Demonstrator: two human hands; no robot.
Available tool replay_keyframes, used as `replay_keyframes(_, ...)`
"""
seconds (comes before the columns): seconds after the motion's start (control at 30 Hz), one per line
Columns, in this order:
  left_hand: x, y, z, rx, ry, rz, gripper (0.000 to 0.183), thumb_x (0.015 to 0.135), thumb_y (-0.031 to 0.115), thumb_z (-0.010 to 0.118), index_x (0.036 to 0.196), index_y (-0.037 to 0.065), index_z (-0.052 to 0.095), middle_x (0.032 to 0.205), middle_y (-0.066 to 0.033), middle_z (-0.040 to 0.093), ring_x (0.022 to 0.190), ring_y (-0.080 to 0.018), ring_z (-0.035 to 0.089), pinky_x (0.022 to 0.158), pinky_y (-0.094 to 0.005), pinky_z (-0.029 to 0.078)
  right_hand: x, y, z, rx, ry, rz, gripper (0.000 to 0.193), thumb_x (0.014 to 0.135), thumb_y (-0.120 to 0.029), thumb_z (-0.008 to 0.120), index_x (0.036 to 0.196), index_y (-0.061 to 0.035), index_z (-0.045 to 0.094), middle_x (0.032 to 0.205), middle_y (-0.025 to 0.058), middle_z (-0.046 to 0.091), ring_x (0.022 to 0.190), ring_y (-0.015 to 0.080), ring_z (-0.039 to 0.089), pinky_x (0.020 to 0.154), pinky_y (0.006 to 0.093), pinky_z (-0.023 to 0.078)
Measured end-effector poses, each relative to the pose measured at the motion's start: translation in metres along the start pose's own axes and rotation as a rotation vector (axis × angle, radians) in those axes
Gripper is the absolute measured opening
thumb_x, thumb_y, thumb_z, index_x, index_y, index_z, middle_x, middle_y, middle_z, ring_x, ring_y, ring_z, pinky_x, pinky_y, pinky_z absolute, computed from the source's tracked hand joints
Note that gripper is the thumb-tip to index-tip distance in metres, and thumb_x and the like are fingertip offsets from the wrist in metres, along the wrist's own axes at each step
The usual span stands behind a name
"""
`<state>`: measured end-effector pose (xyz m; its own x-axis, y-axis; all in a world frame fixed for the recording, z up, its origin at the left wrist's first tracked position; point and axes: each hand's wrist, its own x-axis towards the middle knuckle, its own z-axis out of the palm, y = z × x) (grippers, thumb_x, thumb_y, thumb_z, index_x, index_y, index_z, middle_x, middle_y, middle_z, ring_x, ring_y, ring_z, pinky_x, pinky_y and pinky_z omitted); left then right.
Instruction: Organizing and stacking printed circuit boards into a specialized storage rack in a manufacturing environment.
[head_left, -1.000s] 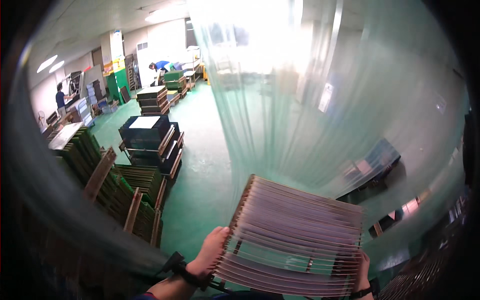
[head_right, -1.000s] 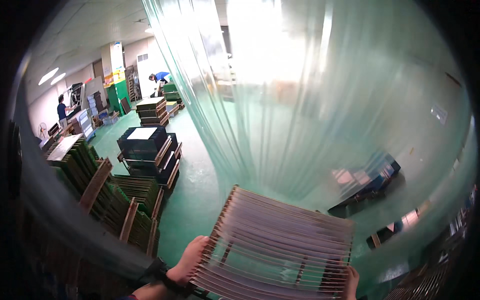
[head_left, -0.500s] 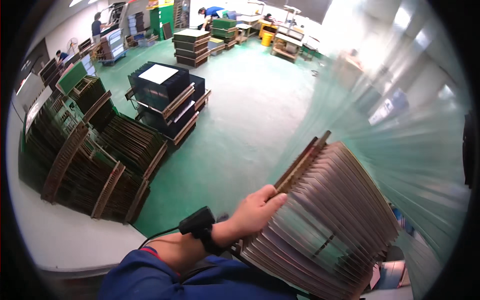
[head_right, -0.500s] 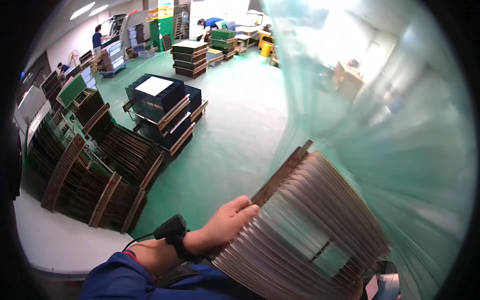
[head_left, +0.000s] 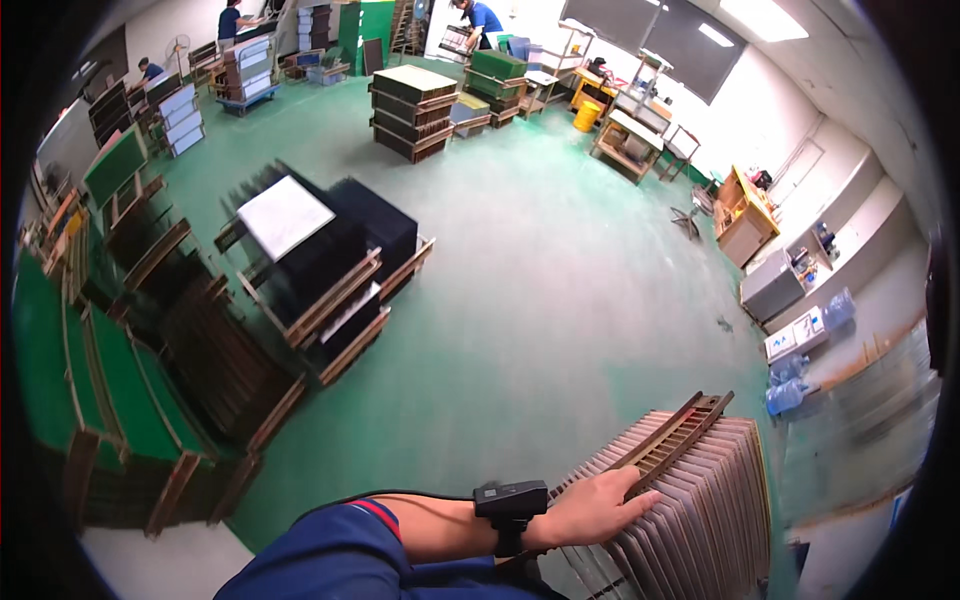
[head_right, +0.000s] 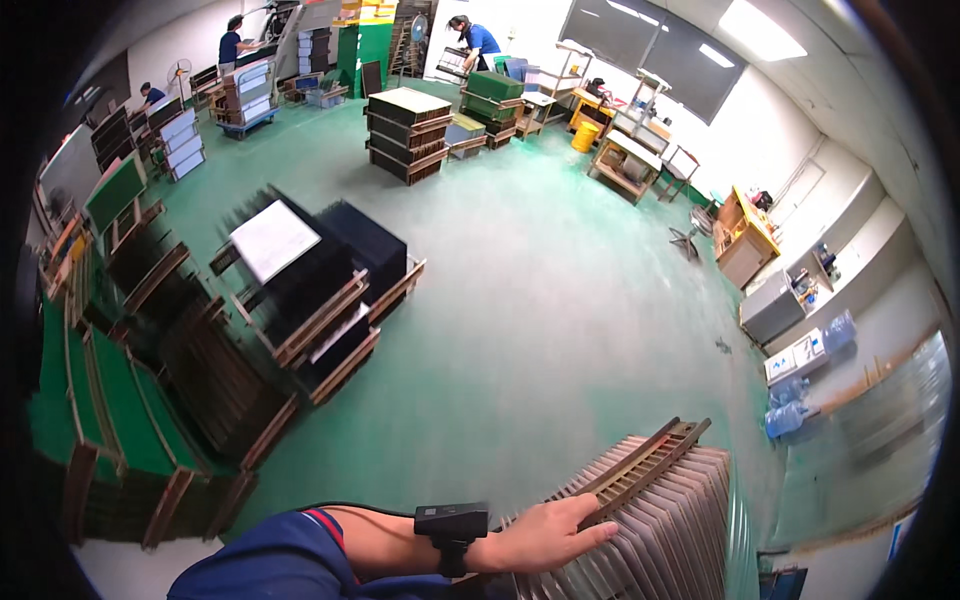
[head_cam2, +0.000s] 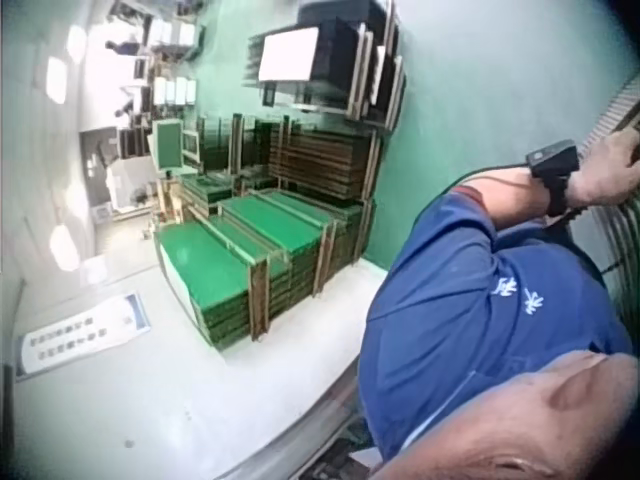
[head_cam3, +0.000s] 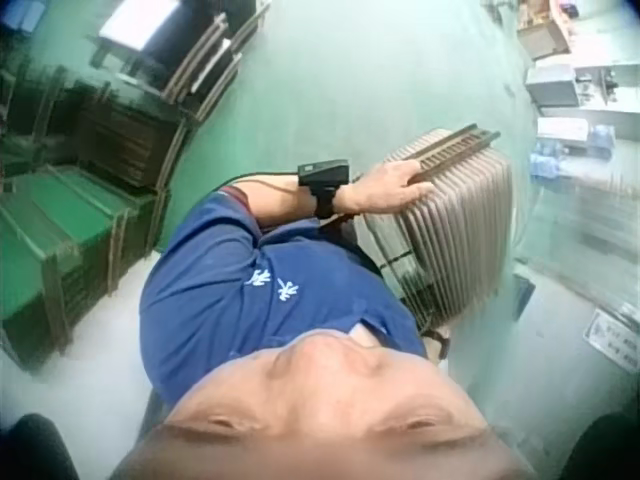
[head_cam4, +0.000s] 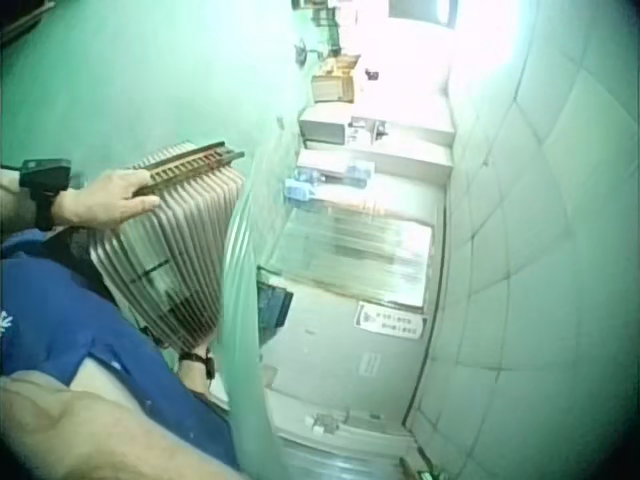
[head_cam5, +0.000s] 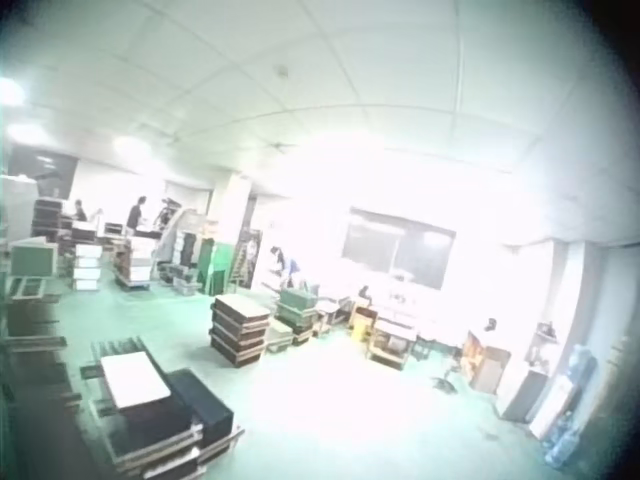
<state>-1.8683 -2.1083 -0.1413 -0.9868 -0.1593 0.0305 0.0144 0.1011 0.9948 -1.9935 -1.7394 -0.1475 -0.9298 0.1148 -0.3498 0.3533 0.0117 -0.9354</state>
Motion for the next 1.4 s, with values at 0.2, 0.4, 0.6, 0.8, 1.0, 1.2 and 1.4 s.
replay_keyframes(0.2,0.193,-0.045,-0.119,0.018,0.088,-0.011,0.055,0.103,0.053,0.048,0.114,-0.001,0.055,0.114,-0.0243,0.062,0.108,-0.0417,0.06,0.091,-0.0467,0.048,0.168,-0.047,0.166,0.031,-0.069,0.009,0.023,0.101,-0.027,0.054,0.102,-0.0067,0.065,0.074,0.0021,0.062,0.054,0.0149,0.056,0.046,0.0302,0.046)
replay_keyframes(0.4,0.345,-0.063,-0.284,-0.012,0.325,-0.191,0.046,0.103,0.046,0.055,0.109,0.0,0.057,0.093,-0.019,0.062,0.088,-0.0299,0.062,0.081,-0.0415,0.049,0.322,-0.114,0.35,0.018,-0.173,0.012,0.024,0.101,-0.029,0.054,0.102,-0.0074,0.065,0.072,0.0012,0.061,0.052,0.0136,0.055,0.044,0.0292,0.044)
replay_keyframes(0.6,0.502,-0.107,-0.465,-0.091,0.387,-0.277,0.043,0.105,0.043,0.052,0.111,0.001,0.056,0.098,-0.0164,0.063,0.095,-0.0223,0.059,0.088,-0.0376,0.048,0.455,-0.151,0.543,0.056,-0.241,0.03,0.025,0.102,-0.03,0.054,0.102,-0.0081,0.064,0.071,0.0003,0.06,0.05,0.0124,0.053,0.042,0.0282,0.042)
replay_keyframes(0.8,0.677,-0.107,-0.639,-0.01,0.401,-0.27,0.045,0.105,0.046,0.049,0.106,0.001,0.055,0.096,-0.0211,0.064,0.091,-0.031,0.062,0.084,-0.0422,0.048,0.574,-0.188,0.733,0.135,-0.236,0.037,0.025,0.102,-0.032,0.054,0.101,-0.0089,0.064,0.069,-0.0007,0.06,0.048,0.0111,0.052,0.04,0.0271,0.041)
replay_keyframes(1.0,0.861,-0.136,-0.795,-0.031,0.401,-0.411,0.042,0.105,0.041,0.048,0.112,0.001,0.057,0.1,-0.0136,0.063,0.098,-0.019,0.057,0.091,-0.0356,0.046,0.75,-0.219,0.928,0.238,-0.333,0.031,0.026,0.102,-0.034,0.053,0.101,-0.0096,0.064,0.067,-0.0016,0.059,0.046,0.0099,0.05,0.038,0.0261,0.039)
replay_keyframes(1.2,1.006,-0.166,-0.955,-0.403,0.705,-0.255,0.038,0.106,0.039,0.05,0.102,0.002,0.059,0.091,-0.0092,0.062,0.086,-0.0161,0.056,0.081,-0.0329,0.048,0.898,-0.315,1.199,0.125,-0.495,0.04,0.024,0.102,-0.031,0.051,0.097,-0.0117,0.064,0.057,-0.0062,0.051,0.041,0.0061,0.044,0.036,0.0225,0.035)
replay_keyframes(1.4,1.133,-0.176,-1.131,-0.652,0.796,-0.276,0.034,0.108,0.038,0.048,0.109,0.004,0.057,0.097,-0.0047,0.061,0.09,-0.0121,0.057,0.083,-0.031,0.049,0.958,-0.433,1.472,0.007,-0.615,0.173,0.023,0.096,-0.031,0.054,0.106,-0.012,0.061,0.076,0.0018,0.064,0.053,0.0134,0.057,0.044,0.0273,0.046)
